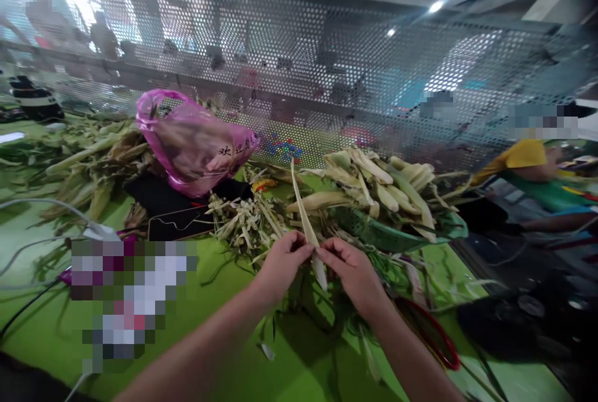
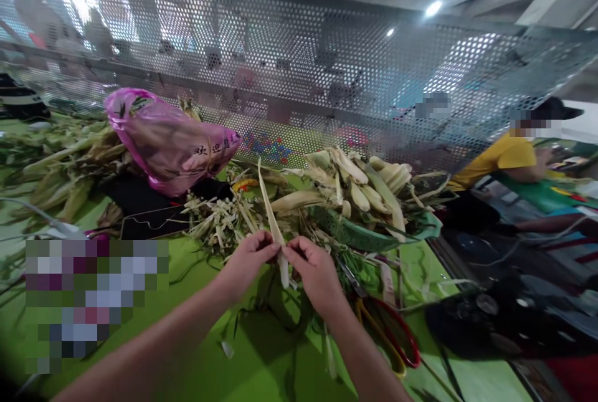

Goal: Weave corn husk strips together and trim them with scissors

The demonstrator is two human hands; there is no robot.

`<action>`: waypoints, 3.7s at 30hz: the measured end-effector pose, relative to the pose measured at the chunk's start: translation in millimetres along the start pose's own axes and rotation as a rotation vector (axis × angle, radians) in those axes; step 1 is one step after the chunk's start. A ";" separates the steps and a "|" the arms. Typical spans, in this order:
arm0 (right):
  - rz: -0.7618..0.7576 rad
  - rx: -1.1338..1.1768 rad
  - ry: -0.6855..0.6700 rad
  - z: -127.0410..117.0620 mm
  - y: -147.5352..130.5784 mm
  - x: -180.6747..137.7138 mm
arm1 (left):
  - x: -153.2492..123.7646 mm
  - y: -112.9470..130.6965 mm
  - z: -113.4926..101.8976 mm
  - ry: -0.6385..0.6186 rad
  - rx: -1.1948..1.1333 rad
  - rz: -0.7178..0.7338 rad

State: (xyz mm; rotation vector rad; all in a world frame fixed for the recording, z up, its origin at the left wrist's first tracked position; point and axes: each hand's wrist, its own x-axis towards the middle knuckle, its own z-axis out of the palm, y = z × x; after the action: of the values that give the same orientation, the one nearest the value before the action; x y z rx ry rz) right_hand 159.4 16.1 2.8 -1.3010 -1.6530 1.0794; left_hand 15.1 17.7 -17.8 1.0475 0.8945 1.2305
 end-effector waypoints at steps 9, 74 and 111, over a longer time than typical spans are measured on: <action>0.091 0.215 -0.077 4.7 0.8 0.5 | -1.2 0.6 -1.6 0.073 -0.102 -0.029; 0.060 -0.752 0.263 -89.0 21.2 -78.2 | -4.9 7.0 -7.8 -0.161 0.445 0.035; 0.077 -0.184 -0.060 -41.3 -4.3 -87.1 | -12.7 8.4 1.1 -0.281 0.317 -0.003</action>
State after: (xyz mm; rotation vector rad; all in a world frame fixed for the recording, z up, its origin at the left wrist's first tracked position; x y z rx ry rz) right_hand 212.9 -63.0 16.4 -1.4732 -1.7946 1.0390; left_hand 11.9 5.2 -9.7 1.4318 0.8860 0.9255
